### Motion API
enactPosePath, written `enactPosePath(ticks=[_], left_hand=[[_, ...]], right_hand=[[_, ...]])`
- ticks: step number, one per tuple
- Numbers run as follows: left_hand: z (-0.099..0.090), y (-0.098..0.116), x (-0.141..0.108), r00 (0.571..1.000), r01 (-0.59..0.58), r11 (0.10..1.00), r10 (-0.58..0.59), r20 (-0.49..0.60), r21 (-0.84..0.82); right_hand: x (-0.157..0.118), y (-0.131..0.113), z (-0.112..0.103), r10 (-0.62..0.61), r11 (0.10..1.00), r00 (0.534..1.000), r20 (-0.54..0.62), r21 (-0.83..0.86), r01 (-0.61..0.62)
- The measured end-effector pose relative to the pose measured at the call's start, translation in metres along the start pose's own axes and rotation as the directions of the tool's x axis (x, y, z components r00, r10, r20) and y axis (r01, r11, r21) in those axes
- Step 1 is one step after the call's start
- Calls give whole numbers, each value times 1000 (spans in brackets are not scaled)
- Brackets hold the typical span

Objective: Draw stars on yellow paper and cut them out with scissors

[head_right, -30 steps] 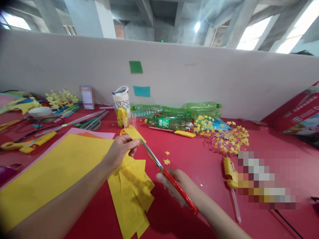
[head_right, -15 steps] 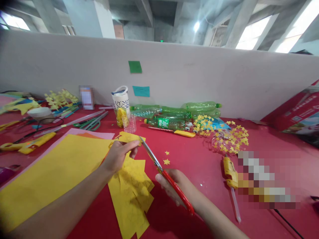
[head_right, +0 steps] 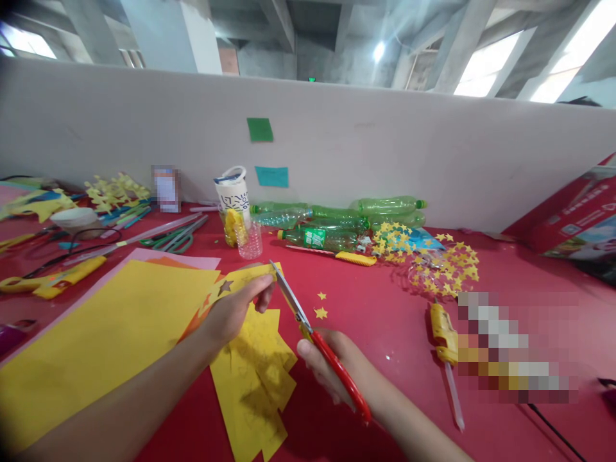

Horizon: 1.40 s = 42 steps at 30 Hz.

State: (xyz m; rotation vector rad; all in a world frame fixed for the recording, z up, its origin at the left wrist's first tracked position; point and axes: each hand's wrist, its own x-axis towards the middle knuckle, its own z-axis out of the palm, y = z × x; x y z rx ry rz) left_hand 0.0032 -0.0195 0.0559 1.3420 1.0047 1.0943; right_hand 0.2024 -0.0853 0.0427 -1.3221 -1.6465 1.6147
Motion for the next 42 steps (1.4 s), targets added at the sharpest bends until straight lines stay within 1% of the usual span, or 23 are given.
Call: enactPosePath(ticks=[4, 8, 11, 14, 19, 23, 28, 31, 35, 39, 42], left_hand=[[-4, -3, 2, 999, 11, 1000, -10, 42, -12], [-4, -3, 3, 996, 53, 998, -50, 68, -29], [-4, -2, 3, 998, 37, 999, -35, 57, -38], [-5, -2, 3, 998, 31, 999, -29, 63, -34], [-5, -4, 3, 997, 48, 998, -46, 57, -46], [-4, -5, 4, 997, 60, 996, -56, 59, -67], [-3, -5, 3, 997, 56, 993, -51, 58, -99], [-3, -4, 3, 998, 51, 993, -47, 44, -109], [-3, -3, 4, 997, 59, 991, -53, 50, -120], [-4, -6, 4, 998, 67, 993, -67, 13, -94], [-5, -6, 5, 998, 58, 992, -59, -9, -113]], right_hand=[[0, 3, -1, -7, 1000, 1000, -7, -8, 7], [-1, 3, -3, -23, 999, 1000, -9, -32, 22], [-1, 0, -3, -30, 998, 999, -20, -48, 29], [-1, -3, -2, -13, 1000, 1000, -20, -27, 12], [1, -3, 1, 34, 999, 999, -27, 7, -34], [-1, -2, 2, 36, 999, 998, -43, 12, -36], [-3, -8, 2, 57, 998, 998, -40, 28, -56], [-3, -9, 1, 49, 998, 998, -41, 34, -47], [0, -3, -1, 32, 999, 999, -27, 33, -31], [2, 1, -3, 11, 1000, 999, -45, 19, -10], [1, -1, -3, 35, 999, 999, -37, 16, -34]])
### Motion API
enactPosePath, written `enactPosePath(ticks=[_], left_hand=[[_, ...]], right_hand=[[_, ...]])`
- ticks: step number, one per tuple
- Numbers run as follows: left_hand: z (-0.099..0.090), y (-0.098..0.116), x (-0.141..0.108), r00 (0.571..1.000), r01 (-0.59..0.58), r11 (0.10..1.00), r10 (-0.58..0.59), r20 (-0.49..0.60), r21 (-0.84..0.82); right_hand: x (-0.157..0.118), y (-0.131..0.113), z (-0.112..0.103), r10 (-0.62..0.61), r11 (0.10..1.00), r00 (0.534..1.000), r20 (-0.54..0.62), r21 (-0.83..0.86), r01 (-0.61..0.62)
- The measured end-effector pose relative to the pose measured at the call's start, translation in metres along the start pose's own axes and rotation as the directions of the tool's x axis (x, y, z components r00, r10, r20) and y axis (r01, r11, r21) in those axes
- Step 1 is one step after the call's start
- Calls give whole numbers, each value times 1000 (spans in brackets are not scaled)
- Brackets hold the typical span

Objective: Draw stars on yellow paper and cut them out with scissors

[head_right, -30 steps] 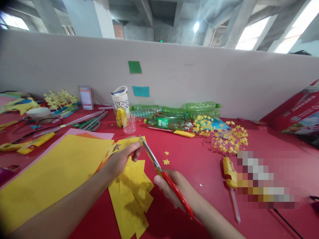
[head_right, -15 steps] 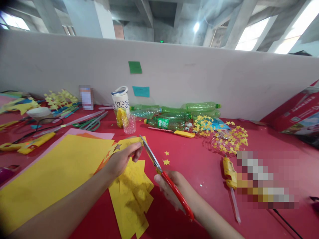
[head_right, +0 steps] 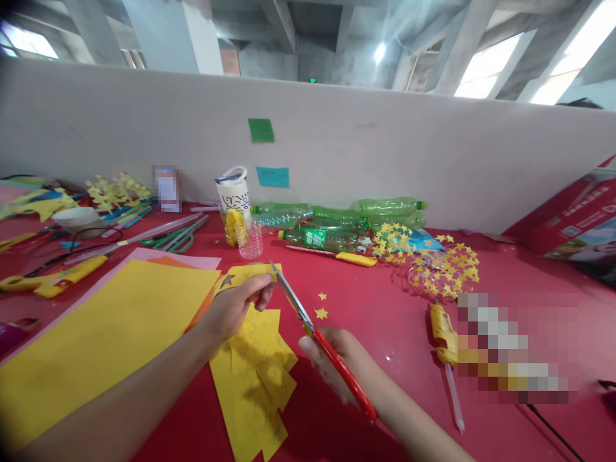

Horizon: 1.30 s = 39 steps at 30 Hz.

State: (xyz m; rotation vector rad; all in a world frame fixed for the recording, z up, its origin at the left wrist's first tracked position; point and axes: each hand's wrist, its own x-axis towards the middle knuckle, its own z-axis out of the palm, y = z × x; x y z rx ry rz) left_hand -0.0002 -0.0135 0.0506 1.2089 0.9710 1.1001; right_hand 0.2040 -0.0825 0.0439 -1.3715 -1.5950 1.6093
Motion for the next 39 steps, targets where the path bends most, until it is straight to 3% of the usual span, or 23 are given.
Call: enactPosePath(ticks=[5, 10, 15, 21, 31, 39], left_hand=[[-2, 7, 3, 993, -114, 992, 113, -21, -52], [-3, 12, 6, 987, -156, 980, 150, -52, -127], [1, 14, 2, 989, -140, 987, 143, 43, -79], [3, 16, 2, 986, -165, 983, 165, -7, -73], [-3, 16, 4, 989, -140, 989, 142, 50, -45], [-7, 16, 6, 991, -113, 993, 114, 62, -26]], right_hand=[[-3, -8, 0, 19, 1000, 1000, 0, -10, -19], [-3, -11, 1, 37, 999, 999, 3, -26, -37], [-1, -10, 2, 0, 1000, 1000, -9, -28, 0], [-2, -11, 2, -29, 997, 999, -13, -73, 28], [-2, -2, 0, -56, 994, 998, 8, -91, 56], [-2, -4, 0, 6, 998, 1000, 20, -66, -5]])
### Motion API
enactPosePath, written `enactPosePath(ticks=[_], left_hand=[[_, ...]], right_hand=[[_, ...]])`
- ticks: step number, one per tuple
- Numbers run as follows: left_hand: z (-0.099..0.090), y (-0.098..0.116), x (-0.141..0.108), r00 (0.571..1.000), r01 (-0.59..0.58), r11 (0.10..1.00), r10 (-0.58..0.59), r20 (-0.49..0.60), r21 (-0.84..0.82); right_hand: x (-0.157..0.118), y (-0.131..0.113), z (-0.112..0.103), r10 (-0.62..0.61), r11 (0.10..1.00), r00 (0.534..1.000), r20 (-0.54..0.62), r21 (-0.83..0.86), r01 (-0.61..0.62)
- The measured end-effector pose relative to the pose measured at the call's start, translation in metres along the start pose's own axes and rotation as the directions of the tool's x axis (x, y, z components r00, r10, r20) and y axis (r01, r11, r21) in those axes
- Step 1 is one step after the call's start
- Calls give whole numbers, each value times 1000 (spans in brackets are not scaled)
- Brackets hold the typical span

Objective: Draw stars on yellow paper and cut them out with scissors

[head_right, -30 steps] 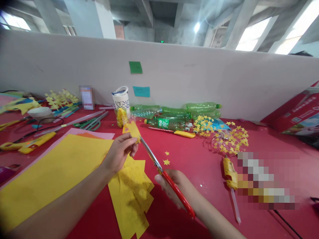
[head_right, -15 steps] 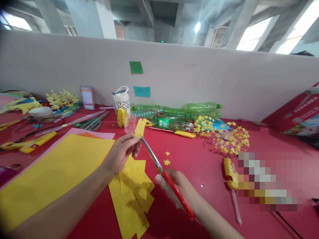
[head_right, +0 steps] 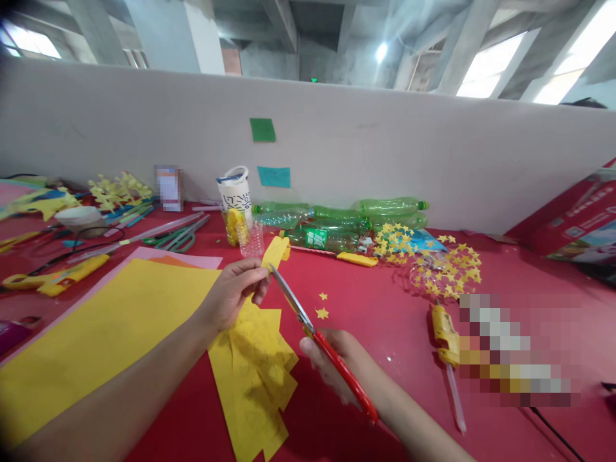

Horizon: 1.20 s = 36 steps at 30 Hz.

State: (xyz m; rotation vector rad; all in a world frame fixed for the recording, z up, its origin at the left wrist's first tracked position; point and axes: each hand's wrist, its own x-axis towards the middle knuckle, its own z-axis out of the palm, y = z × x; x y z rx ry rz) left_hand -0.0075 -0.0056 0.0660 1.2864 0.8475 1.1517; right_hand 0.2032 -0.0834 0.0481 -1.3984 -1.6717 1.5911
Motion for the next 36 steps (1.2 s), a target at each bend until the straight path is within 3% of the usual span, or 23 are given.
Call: enactPosePath(ticks=[19, 29, 36], left_hand=[[-5, -3, 2, 1000, -1, 1000, 1, 18, -16], [-9, 0, 2, 994, -104, 991, 105, -15, 80], [-4, -3, 1, 995, -97, 993, 97, 12, 60]], right_hand=[[-1, -7, 1, 68, 998, 998, 1, 12, -68], [-2, -12, -1, 62, 997, 998, 4, -41, -61], [1, -3, -1, -9, 999, 1000, -17, -43, 9]])
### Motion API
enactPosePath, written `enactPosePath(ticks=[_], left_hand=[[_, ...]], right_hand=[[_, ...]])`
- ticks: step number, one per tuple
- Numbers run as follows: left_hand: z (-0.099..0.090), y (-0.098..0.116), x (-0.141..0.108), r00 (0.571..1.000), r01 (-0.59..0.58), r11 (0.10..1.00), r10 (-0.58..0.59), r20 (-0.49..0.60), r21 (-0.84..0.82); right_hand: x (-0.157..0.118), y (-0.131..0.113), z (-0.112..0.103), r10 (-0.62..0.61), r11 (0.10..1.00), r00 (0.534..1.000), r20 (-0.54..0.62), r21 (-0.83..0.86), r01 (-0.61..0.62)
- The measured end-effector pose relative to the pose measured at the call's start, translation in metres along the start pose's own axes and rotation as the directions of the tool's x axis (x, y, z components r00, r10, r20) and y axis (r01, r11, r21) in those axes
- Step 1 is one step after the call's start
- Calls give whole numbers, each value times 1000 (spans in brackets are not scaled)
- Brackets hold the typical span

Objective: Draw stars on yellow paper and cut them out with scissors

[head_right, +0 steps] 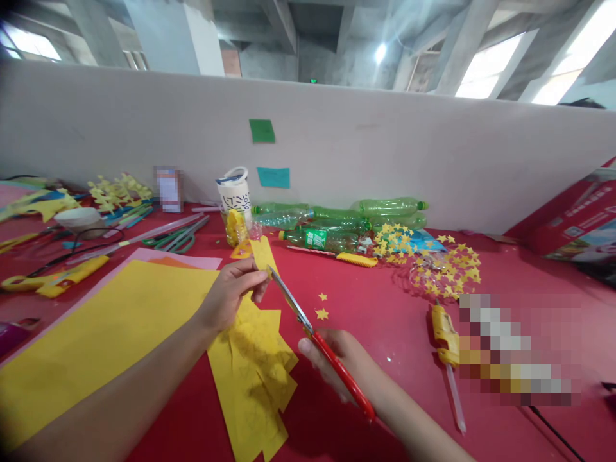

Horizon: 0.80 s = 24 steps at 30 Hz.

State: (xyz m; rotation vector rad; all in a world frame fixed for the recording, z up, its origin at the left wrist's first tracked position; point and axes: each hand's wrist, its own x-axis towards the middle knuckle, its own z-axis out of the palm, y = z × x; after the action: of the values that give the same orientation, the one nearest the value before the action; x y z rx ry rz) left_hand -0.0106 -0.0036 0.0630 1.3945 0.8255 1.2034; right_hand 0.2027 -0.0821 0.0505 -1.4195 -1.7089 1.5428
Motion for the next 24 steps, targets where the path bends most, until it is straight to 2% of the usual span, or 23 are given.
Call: enactPosePath(ticks=[24], left_hand=[[4, -2, -2, 998, 63, 995, -63, 12, -80]], right_hand=[[2, 9, 3, 37, 995, 999, 30, 89, -40]])
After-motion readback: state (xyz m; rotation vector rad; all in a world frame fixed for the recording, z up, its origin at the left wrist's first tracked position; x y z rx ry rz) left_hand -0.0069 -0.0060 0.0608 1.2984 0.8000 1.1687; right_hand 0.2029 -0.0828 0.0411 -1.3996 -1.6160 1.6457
